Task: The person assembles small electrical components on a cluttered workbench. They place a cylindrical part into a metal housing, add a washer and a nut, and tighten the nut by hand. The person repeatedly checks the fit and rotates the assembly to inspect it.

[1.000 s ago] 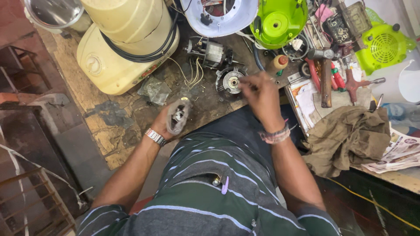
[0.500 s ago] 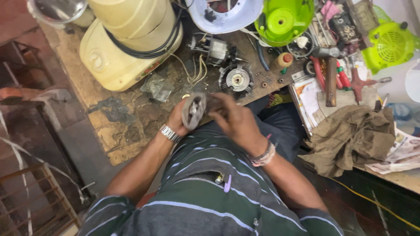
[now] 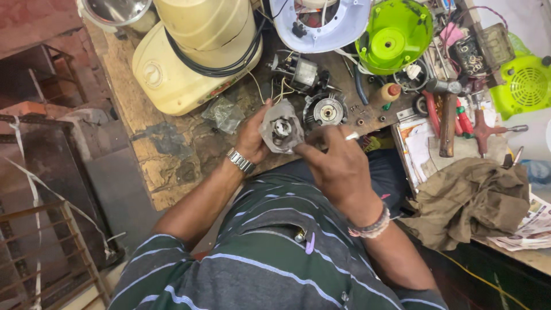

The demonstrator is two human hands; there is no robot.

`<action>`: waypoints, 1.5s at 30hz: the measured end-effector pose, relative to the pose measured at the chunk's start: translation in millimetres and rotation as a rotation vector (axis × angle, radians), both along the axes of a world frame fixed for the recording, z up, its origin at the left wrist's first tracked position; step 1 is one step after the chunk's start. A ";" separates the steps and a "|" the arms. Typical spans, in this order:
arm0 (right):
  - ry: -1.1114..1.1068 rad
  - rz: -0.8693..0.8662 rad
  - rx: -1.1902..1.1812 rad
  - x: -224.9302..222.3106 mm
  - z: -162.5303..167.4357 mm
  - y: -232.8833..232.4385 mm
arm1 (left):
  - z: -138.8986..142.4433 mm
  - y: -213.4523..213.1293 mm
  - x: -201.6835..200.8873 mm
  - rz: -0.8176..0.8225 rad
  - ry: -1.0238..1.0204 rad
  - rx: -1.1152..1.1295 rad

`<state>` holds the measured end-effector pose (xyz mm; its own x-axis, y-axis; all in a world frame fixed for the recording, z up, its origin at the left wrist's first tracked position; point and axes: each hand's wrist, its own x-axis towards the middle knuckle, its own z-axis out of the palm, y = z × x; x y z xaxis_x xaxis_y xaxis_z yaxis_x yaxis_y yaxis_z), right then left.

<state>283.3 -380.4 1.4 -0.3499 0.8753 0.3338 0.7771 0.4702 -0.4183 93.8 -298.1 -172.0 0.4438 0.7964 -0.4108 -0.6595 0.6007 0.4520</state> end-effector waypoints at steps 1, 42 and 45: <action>0.070 0.025 -0.002 3.2 3.9 -1.1 | 1.2 -0.8 0.2 0.013 0.022 -0.006; 1.320 -0.331 -0.802 31.6 -127.4 24.0 | 51.1 -39.2 0.2 -0.002 1.409 1.061; 1.436 -0.363 -0.780 37.8 -126.4 18.0 | 54.0 -41.7 4.9 0.061 1.453 1.134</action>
